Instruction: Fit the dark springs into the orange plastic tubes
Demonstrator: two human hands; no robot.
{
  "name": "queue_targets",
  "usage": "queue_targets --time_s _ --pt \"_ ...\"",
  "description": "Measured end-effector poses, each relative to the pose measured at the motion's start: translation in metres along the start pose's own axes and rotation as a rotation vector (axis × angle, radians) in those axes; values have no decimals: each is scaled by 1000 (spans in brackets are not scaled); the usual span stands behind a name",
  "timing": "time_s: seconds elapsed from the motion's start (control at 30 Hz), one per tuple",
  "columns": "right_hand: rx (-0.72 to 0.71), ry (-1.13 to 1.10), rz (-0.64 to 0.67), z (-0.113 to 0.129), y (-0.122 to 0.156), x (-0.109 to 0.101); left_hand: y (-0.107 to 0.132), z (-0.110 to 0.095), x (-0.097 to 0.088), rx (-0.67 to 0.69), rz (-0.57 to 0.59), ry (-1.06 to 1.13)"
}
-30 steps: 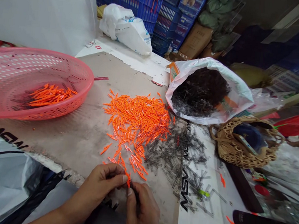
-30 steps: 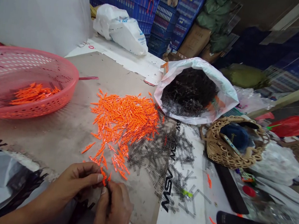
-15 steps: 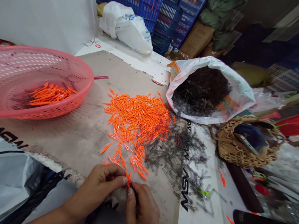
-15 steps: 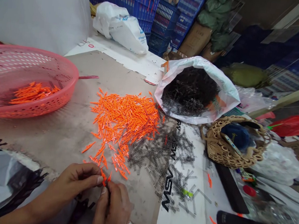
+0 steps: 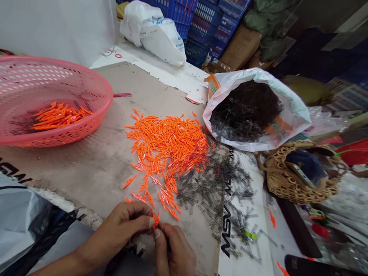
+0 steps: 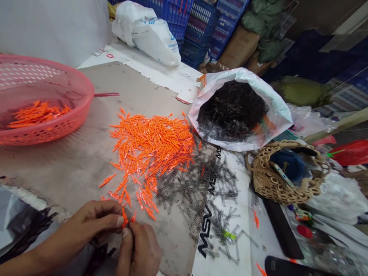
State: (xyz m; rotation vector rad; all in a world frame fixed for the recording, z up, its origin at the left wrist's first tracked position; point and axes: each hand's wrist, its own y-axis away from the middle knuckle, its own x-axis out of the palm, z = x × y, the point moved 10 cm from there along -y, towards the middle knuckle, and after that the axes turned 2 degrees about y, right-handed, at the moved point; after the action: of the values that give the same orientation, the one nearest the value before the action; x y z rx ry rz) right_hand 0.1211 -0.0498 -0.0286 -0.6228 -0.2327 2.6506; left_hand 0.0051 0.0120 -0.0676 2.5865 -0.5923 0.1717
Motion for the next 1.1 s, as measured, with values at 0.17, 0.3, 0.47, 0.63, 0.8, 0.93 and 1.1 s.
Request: queue_targets --time_s 0.17,0.3,0.47,0.63,0.8,0.93,1.1 --pt "211 -72 62 -29 4 13 0 2 7 -25 -4 65" --pt "186 -49 35 -32 11 16 -1 2 7 -38 -27 112" --pt "16 207 -200 -31 5 -33 -5 -12 -6 -15 36 311" --pt "-70 578 -259 -45 -20 -69 -24 -23 -14 39 13 284" --pt "-72 709 -103 -42 -40 -52 -29 -46 26 374 64 -670" --pt "30 769 -15 -44 -46 -43 -32 -27 60 478 165 -1286" --pt "144 764 -66 -53 -39 -57 -39 -18 68 481 191 -1522"
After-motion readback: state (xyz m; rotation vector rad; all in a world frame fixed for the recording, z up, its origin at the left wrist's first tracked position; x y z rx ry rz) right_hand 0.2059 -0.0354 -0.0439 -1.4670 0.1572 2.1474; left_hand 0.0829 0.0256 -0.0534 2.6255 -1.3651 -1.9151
